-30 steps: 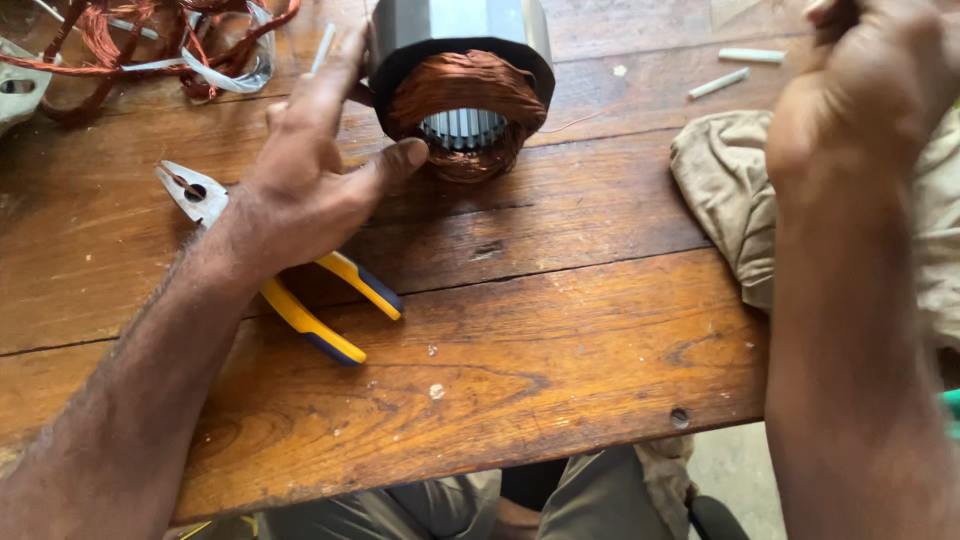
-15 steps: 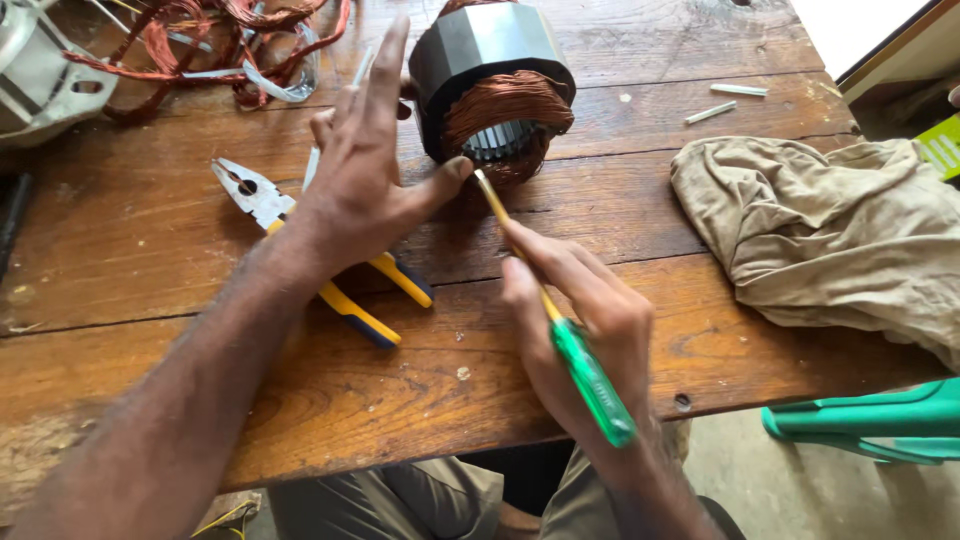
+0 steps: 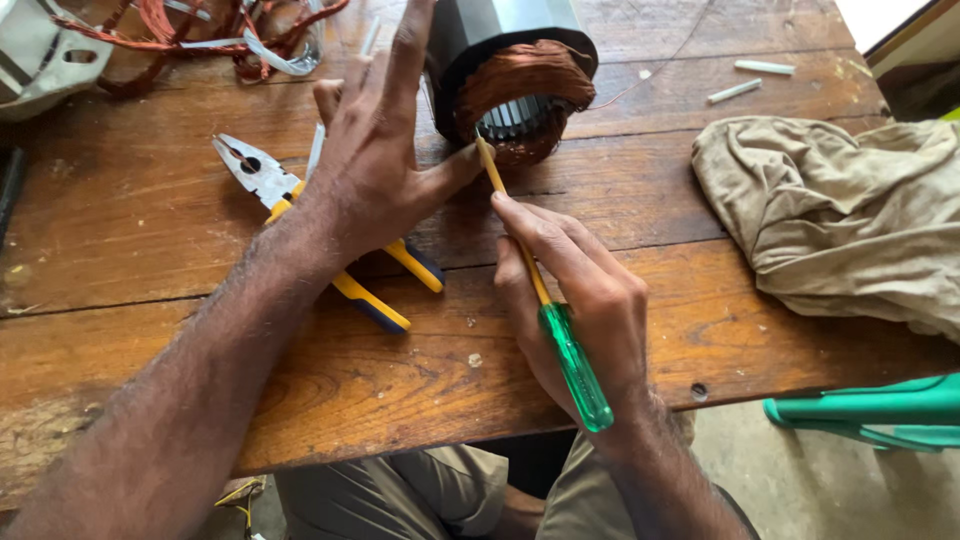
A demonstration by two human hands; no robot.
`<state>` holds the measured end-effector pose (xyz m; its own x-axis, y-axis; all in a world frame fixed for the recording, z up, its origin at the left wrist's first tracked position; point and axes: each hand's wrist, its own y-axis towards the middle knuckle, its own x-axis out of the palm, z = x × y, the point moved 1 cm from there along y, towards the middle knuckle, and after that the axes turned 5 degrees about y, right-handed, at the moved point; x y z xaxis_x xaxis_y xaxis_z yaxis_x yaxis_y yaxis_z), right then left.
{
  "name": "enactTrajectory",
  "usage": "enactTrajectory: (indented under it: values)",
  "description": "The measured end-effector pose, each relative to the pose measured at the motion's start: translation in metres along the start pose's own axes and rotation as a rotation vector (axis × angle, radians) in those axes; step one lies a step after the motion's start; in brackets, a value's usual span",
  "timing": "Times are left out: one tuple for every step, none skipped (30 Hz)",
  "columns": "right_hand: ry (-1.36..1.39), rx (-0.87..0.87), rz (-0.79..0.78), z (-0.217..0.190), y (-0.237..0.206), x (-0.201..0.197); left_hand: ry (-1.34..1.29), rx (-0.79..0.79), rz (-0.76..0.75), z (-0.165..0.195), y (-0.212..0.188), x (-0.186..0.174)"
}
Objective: The person winds copper wire around a cylindrical motor stator, using a screwdriver to tuck the wire into slots and hands to align and secure the coil. The person also wipes the stator with a cloth during the process.
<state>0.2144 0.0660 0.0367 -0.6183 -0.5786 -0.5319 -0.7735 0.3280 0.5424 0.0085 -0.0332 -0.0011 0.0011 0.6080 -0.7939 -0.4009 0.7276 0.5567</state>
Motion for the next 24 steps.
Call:
enactTrajectory:
  values:
    - [-0.002,0.001,-0.003,-0.0003,-0.0005,-0.0002,-0.027,0.015,0.007,0.0004,-0.0002,0.0008]
    - [-0.003,0.001,-0.005,-0.001,-0.001,-0.0002,-0.052,0.031,0.014,0.0,-0.0003,0.0007]
    - [-0.004,0.001,-0.01,-0.0016,-0.0018,-0.0003,-0.078,0.044,0.023,0.0,-0.0003,0.0007]
    - [-0.015,-0.003,-0.009,-0.0021,-0.0017,0.0005,-0.052,0.044,0.033,0.0,0.0,0.0011]
    - [-0.021,-0.011,-0.008,-0.0024,-0.002,0.0006,-0.022,0.042,0.046,0.0002,0.0002,0.0011]
    - [-0.028,-0.017,-0.007,-0.0028,-0.002,0.0012,0.007,0.042,0.056,-0.0004,0.0006,0.0006]
    - [-0.026,-0.019,-0.014,-0.0029,-0.0021,0.0012,-0.002,0.029,0.036,-0.0007,0.0007,0.0004]
    - [-0.028,-0.019,-0.02,-0.0028,-0.0021,0.0008,-0.015,0.018,0.017,-0.0017,0.0014,0.0002]
    - [-0.03,-0.021,-0.025,-0.0027,-0.0024,-0.0002,-0.027,0.008,-0.001,-0.002,0.0018,0.0]
    - [-0.033,-0.026,-0.024,-0.0023,-0.0021,-0.0001,-0.035,-0.009,-0.011,-0.0027,0.0019,-0.0001]
    - [-0.038,-0.03,-0.023,-0.0022,-0.0023,-0.0008,-0.044,-0.025,-0.022,-0.003,0.002,-0.0003]
    - [-0.043,-0.033,-0.02,-0.0018,-0.002,-0.0008,-0.053,-0.039,-0.032,-0.0036,0.0027,-0.0001]
    - [-0.043,-0.033,-0.024,-0.002,-0.0027,-0.0013,-0.039,-0.032,-0.029,-0.003,0.0022,-0.0001]
    - [-0.043,-0.037,-0.025,-0.0017,-0.0025,-0.0011,-0.022,-0.023,-0.021,-0.0033,0.0031,0.0001]
    - [-0.045,-0.04,-0.024,-0.0017,-0.0026,-0.001,-0.005,-0.012,-0.013,-0.003,0.0038,0.0001]
    - [-0.047,-0.033,-0.025,-0.0018,-0.0027,-0.0007,-0.009,-0.012,-0.021,-0.0029,0.0039,0.0003]
    - [-0.049,-0.028,-0.025,-0.0018,-0.0027,-0.0006,-0.011,-0.012,-0.028,-0.0026,0.0043,0.0003]
    - [-0.049,-0.022,-0.025,-0.0021,-0.0028,-0.0003,-0.012,-0.012,-0.034,-0.0024,0.0043,0.0003]
    - [-0.049,-0.022,-0.024,-0.0023,-0.0029,-0.0003,-0.017,-0.025,-0.046,-0.0022,0.0043,0.0002]
    - [-0.049,-0.022,-0.023,-0.0027,-0.0029,-0.0002,-0.023,-0.038,-0.057,-0.002,0.0044,0.0004]
    - [-0.047,-0.027,-0.021,-0.0029,-0.0026,-0.0003,-0.025,-0.049,-0.066,-0.002,0.005,0.0004]
    - [-0.047,-0.023,-0.022,-0.0034,-0.0028,-0.0004,-0.016,-0.021,-0.034,-0.0016,0.0044,-0.0001]
    - [-0.048,-0.023,-0.023,-0.0034,-0.0026,-0.0009,-0.007,0.009,0.002,-0.0009,0.0042,-0.0002]
    - [-0.046,-0.022,-0.022,-0.0038,-0.0023,-0.0003,0.006,0.04,0.034,-0.0013,0.0044,-0.0009]
